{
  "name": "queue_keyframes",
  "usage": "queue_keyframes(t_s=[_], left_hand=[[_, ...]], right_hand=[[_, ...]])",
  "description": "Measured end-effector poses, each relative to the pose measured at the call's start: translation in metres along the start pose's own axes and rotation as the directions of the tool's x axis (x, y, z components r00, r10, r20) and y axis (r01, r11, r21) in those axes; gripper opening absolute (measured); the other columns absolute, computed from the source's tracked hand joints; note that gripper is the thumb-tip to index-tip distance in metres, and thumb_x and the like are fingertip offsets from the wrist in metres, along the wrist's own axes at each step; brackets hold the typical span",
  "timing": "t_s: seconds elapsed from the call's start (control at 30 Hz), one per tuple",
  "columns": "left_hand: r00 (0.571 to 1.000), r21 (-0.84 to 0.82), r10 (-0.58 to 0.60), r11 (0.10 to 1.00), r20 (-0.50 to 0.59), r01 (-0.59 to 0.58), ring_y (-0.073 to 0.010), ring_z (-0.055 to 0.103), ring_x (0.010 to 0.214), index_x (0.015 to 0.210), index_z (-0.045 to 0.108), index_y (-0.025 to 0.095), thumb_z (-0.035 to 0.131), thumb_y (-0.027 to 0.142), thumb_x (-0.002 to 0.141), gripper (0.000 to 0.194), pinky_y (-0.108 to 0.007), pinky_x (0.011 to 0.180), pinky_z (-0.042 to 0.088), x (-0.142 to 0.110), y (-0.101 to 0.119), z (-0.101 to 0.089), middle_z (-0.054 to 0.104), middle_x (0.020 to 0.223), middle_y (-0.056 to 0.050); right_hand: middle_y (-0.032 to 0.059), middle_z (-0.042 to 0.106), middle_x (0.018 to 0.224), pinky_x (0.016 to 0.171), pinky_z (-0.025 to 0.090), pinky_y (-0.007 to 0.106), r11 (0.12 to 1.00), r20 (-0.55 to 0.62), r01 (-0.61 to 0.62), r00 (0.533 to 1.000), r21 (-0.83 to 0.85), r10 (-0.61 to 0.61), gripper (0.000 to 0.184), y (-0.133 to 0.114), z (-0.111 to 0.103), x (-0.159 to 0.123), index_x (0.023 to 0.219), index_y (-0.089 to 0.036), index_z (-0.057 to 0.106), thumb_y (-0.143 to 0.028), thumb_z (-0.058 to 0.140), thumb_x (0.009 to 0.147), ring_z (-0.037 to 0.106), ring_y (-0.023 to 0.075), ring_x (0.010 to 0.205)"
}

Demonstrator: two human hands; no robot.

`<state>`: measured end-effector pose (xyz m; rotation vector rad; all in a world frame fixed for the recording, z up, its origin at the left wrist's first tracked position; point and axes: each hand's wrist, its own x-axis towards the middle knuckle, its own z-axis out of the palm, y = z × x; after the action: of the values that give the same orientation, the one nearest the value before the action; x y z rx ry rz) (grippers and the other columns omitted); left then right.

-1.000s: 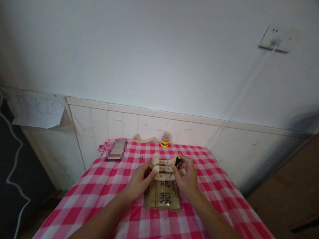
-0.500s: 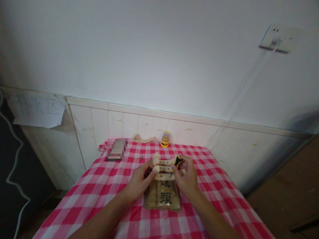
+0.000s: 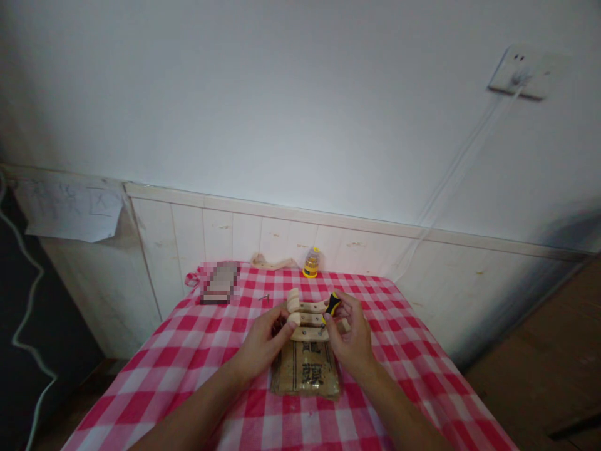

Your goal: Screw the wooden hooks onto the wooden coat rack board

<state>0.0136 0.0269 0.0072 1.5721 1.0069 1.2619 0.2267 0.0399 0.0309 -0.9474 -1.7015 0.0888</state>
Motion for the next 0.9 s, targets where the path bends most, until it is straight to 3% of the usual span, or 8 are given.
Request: queue_keyframes(t_s=[0.9], left_hand=[[1.0,0.013,-0.019,1.0,-0.009,0.02,-0.0199,0.063,0.074,0.088,0.064,0.019,0.062,0.059,0.093,0.04,-0.028,0.066,0.046,0.0001,0.0035,0.0008,0.069,0.082,-0.003]], right_hand=[[0.007,0.076,0.105,0.075,0.066,0.038,0.998,-0.029,0.04,0.999,-0.057,-0.042,0.04,-0.0049,-0.0015,0.0039,0.13,-0.026,0.059,-0.019,0.065,0.09,0.076,0.0232,0.085]])
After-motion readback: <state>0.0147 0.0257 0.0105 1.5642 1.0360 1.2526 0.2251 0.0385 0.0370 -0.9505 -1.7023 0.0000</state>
